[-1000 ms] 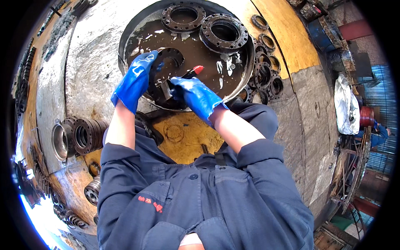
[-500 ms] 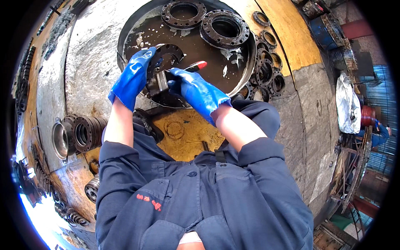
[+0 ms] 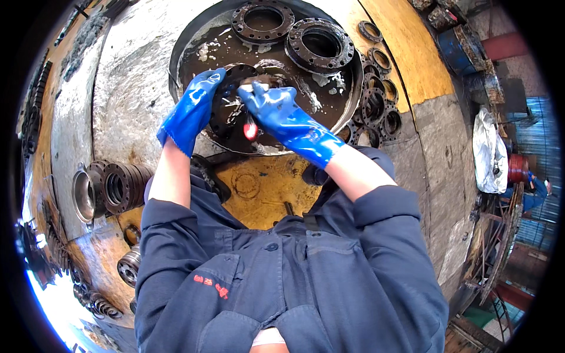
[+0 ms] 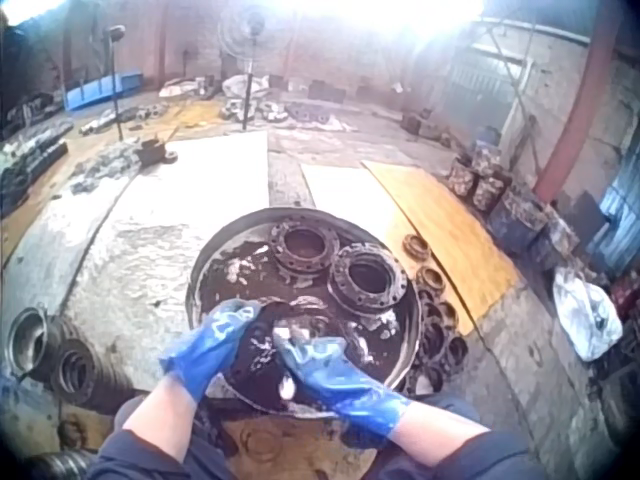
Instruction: The person sits on the floor and scrubs greasy mechanical parts with a red-handled brush, dipping them into a dark liquid in a metal tray. They handle several ring-shaped components one by one, scrubbing surfaces and edges, then place cleaned parts aside.
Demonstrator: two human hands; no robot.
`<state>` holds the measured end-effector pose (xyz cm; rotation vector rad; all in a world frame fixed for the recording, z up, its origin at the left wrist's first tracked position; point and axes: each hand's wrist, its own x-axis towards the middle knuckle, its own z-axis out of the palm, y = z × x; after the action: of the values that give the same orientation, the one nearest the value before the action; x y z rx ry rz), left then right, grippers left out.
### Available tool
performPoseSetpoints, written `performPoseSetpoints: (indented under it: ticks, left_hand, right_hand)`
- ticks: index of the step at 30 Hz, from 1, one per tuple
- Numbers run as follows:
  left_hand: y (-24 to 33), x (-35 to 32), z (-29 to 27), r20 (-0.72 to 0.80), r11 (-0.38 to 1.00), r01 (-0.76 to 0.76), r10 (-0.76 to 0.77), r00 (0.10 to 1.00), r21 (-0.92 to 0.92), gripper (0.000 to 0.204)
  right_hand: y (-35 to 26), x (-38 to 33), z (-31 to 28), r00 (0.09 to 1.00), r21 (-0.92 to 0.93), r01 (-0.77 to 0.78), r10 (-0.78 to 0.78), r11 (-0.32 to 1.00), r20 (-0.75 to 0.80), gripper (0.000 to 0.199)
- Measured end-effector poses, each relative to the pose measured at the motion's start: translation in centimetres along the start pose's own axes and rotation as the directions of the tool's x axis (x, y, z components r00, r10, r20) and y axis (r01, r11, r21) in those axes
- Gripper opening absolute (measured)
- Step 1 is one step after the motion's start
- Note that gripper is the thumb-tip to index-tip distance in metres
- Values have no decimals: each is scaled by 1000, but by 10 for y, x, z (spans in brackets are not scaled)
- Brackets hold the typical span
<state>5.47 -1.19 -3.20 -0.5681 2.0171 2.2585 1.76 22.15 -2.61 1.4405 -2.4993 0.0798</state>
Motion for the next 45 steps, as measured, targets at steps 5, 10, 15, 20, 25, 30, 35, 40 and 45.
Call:
performPoseSetpoints:
  ticks: [5,10,15,20,25,30,35,40,45]
  left_hand:
    - [-5,-3,4,-64,976,-169,179,982,139,51]
    - [9,-10,9,30,995,-76,75,997,66,52]
    - [25,-29,11,-44,985,-70,78,996,157,52]
    - [46,-49,29,5,976,-106,107,994,188,47]
    - [-3,-5,2,-11,997,-5,6,1000,72,57]
    - [-3,6,7,46,988,-48,42,998,146,61]
    - [-5,-1,0,15,991,-46,44,999,122,56]
    - [-4,-2,6,10,999,-43,42,999,32,51]
    - [1,-3,0,-18,994,-44,46,999,98,51]
  right_hand:
    - [15,13,-30,900,63,427,-417,902,-128,50]
    - [18,6,14,992,-139,117,-123,983,-34,62]
    - [9,10,26,988,110,-150,147,983,37,54]
    - [11,-10,71,750,598,-641,561,481,352,34]
    - [-14,7,22,631,435,-770,457,467,627,39]
    - [-9,-7,31,797,823,-543,408,164,445,33]
    - [0,16,14,939,852,-205,341,481,33,34]
    - [16,-4,56,857,660,-375,514,651,-21,35]
    - [13,-2,27,555,641,-767,471,-31,686,27]
